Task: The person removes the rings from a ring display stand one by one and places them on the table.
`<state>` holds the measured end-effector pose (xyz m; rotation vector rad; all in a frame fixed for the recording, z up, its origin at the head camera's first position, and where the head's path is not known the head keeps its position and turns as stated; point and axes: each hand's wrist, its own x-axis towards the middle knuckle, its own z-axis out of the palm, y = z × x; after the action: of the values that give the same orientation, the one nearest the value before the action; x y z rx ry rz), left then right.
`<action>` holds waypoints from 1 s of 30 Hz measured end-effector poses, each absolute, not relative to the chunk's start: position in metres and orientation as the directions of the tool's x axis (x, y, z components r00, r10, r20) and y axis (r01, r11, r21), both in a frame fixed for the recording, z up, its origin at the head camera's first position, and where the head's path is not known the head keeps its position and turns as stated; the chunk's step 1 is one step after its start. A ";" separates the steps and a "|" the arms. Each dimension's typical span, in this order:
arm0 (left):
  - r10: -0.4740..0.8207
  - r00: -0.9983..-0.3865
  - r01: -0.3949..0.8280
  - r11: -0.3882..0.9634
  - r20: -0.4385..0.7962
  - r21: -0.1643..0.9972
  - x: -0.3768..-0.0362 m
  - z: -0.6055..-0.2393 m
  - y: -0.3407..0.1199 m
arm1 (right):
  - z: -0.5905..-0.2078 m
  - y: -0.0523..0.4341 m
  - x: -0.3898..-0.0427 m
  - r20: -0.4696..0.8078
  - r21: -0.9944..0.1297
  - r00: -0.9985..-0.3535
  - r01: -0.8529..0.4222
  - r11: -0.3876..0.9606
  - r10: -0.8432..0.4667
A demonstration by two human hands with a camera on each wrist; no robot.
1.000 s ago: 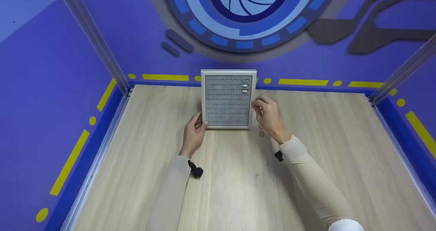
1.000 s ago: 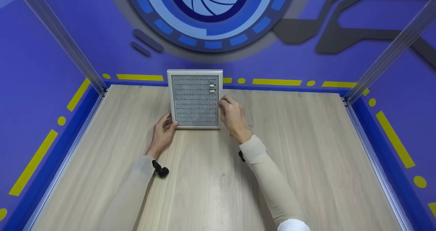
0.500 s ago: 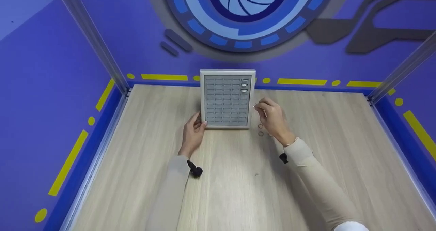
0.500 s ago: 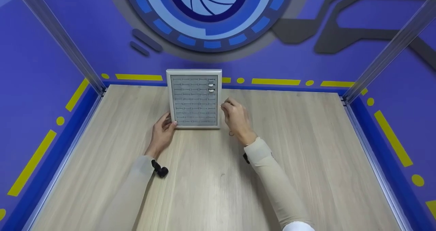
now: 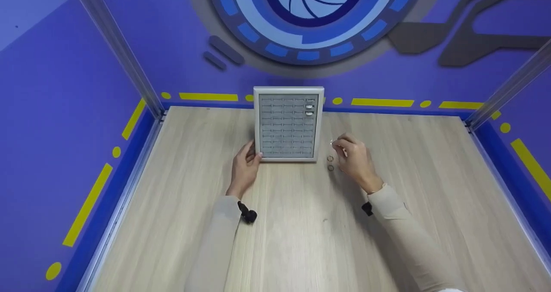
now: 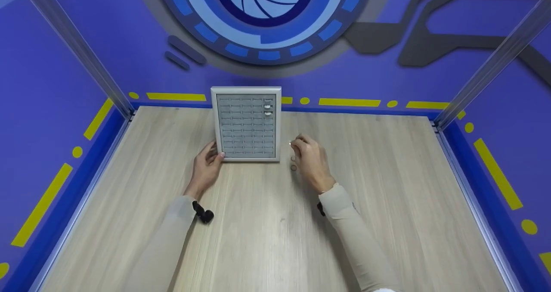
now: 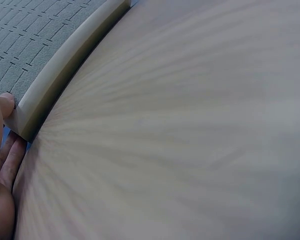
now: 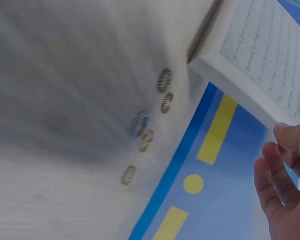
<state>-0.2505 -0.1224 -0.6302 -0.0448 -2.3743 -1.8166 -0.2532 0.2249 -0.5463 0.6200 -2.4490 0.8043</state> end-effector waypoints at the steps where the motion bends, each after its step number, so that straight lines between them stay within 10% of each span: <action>1: -0.069 -0.988 0.114 0.264 0.137 0.958 -0.250 -0.630 -0.122 | -0.548 0.227 -0.252 0.563 -0.420 -0.784 -0.545 0.726 -0.262; 30: -0.060 -0.989 0.116 0.275 0.138 0.955 -0.252 -0.631 -0.122 | -0.581 0.279 -0.233 0.485 -0.423 -0.838 -0.477 0.770 -0.253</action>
<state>-0.2515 -0.1218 -0.6311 -0.0527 -2.3871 -1.8078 -0.2326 0.2792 -0.5805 0.5540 -2.5611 0.7655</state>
